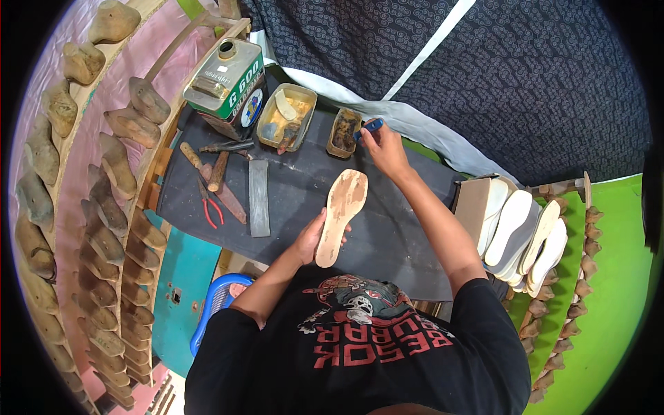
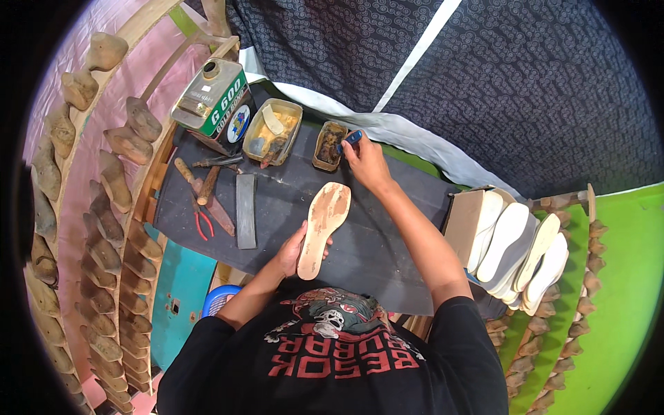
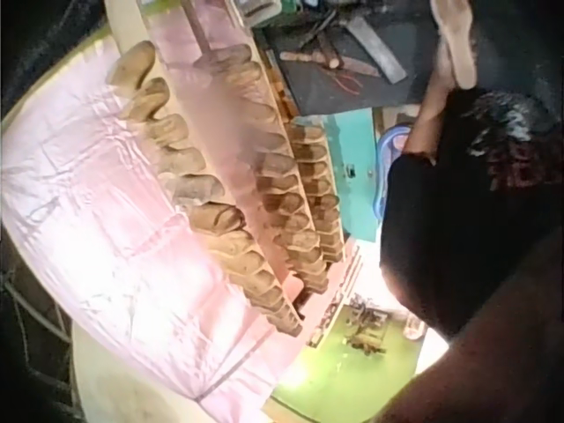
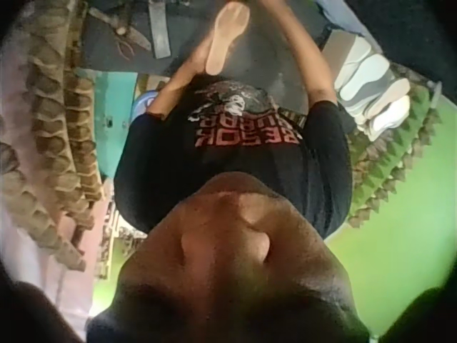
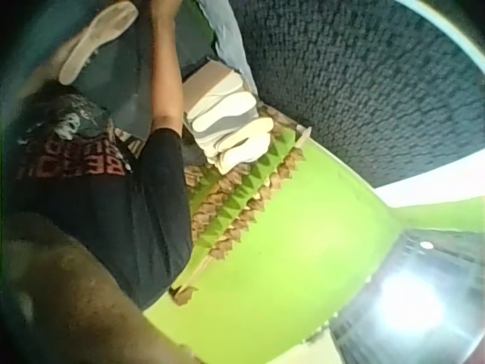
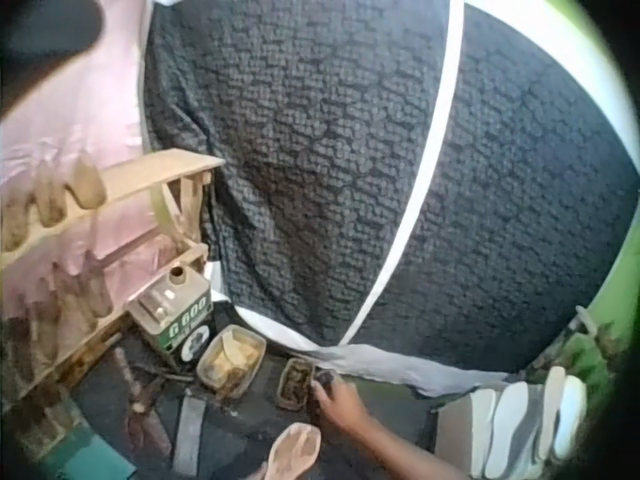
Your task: Applying adhesive or primer to shoe outsoles and insoles using a brush.
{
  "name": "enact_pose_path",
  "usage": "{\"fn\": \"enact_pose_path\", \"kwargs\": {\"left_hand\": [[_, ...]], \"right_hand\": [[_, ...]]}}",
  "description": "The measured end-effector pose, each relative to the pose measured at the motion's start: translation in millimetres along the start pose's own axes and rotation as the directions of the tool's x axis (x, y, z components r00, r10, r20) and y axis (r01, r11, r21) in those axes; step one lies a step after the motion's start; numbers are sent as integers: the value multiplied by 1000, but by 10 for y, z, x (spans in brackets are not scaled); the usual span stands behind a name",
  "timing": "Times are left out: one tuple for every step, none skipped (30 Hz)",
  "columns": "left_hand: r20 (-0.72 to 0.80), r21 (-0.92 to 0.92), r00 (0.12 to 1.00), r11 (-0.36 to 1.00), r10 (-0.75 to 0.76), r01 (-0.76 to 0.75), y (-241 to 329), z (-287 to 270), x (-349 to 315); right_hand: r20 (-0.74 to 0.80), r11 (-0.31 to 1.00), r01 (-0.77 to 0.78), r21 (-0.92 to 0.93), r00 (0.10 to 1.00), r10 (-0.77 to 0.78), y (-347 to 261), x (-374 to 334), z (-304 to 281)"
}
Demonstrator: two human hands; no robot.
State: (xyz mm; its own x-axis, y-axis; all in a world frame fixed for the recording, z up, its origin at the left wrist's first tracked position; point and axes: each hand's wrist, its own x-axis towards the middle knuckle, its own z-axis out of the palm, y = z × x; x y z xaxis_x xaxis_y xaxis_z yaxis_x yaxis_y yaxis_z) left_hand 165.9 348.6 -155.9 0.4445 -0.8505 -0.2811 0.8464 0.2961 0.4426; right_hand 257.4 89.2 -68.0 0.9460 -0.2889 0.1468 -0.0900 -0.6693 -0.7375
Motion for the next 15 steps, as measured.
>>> {"fn": "enact_pose_path", "kwargs": {"left_hand": [[9,40,1000,999,-14,14,23,21,-3],[16,82,999,996,-29,28,39,21,-19],[14,82,999,996,-30,29,40,15,-12],[20,85,1000,996,-22,20,33,16,9],[32,92,999,996,-16,13,39,27,45],[36,97,999,995,-20,16,43,36,67],[52,145,999,989,-15,8,48,46,86],[65,189,998,982,-10,-2,41,56,94],[67,191,998,982,-13,0,38,65,108],[57,209,998,978,-9,-3,36,72,126],[47,228,999,974,-4,-7,38,83,140],[49,229,999,973,-6,-6,34,89,152],[20,191,1000,982,-8,4,27,91,164],[-11,151,1000,988,-10,11,20,86,171],[-11,150,1000,989,-9,10,15,73,171]], "right_hand": [[1,1000,0,0,1000,0,18,13,-6],[3,1000,-13,19,1000,13,-33,14,-16],[4,999,-27,39,1000,27,-69,12,-18],[4,999,-28,41,1000,28,-41,17,6],[-11,997,-25,68,1000,26,-16,41,8],[-26,995,-22,94,999,24,11,57,4],[-33,995,-23,94,999,26,38,68,-1],[-20,995,-33,94,999,35,-12,68,-6],[-8,995,-44,93,999,45,-60,67,-13],[-11,995,-45,93,999,47,-86,70,-20],[19,1000,-20,11,1000,20,-95,84,-29],[51,997,8,-71,999,-4,-101,96,-37],[66,997,7,-78,998,-1,-107,103,-43],[66,997,7,-79,998,-2,-116,107,-46],[78,996,3,-94,997,4,-125,111,-49]]}}
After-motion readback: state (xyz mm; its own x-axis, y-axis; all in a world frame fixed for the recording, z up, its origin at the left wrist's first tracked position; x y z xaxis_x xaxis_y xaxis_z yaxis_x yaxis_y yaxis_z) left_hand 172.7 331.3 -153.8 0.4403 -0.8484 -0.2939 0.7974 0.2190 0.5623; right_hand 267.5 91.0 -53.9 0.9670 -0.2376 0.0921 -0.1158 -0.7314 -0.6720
